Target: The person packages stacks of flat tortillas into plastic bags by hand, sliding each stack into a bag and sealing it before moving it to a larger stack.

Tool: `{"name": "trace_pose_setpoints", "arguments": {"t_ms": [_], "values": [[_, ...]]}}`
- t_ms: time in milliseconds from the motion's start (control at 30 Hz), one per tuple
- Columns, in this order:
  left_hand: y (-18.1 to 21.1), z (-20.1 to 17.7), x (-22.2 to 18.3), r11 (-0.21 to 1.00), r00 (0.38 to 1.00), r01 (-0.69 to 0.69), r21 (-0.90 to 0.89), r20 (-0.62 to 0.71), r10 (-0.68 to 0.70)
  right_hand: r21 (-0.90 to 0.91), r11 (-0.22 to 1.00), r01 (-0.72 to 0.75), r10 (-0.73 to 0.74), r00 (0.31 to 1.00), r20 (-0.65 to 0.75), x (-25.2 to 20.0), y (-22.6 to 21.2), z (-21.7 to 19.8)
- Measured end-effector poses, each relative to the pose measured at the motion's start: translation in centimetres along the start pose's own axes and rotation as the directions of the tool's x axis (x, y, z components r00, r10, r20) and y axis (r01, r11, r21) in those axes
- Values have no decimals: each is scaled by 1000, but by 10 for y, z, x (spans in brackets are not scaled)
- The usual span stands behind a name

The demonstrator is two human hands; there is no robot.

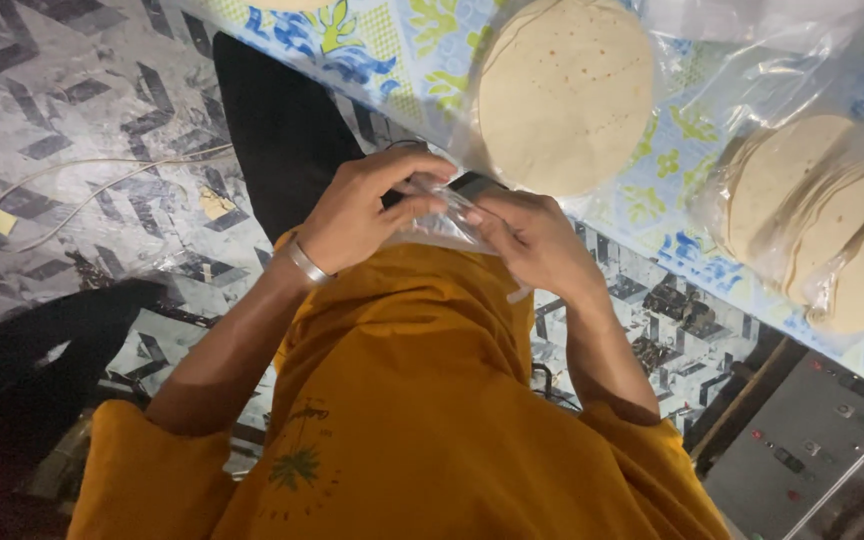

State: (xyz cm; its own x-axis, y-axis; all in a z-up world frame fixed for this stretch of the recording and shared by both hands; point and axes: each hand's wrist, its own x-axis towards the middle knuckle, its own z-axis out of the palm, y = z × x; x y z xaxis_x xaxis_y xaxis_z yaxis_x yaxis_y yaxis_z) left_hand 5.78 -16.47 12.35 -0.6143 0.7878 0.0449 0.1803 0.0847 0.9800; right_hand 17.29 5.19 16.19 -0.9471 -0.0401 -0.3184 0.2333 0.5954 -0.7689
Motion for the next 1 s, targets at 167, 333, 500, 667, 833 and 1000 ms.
{"name": "trace_pose_setpoints", "arguments": {"t_ms": [167,333,500,667,833,1000], "values": [[8,4,0,997,996,44,56,-85,-39,47,999,4,-4,1000,10,-2,2,-6],[-5,13,-1,993,987,106,45,-126,-99,35,994,101,-100,995,-25,0,15,-7],[-18,19,-1,996,985,21,-82,-170,-35,183,981,62,-58,998,-30,2,23,-13],[-23,22,2,959,977,190,-213,-57,-206,156,987,26,-25,1000,-12,1,28,-17],[-12,20,4,971,997,78,-226,13,-78,116,993,16,-15,1000,-7,2,27,-15],[-22,25,3,977,998,52,-205,-31,-60,63,998,-29,31,999,-25,6,17,-15]]}}
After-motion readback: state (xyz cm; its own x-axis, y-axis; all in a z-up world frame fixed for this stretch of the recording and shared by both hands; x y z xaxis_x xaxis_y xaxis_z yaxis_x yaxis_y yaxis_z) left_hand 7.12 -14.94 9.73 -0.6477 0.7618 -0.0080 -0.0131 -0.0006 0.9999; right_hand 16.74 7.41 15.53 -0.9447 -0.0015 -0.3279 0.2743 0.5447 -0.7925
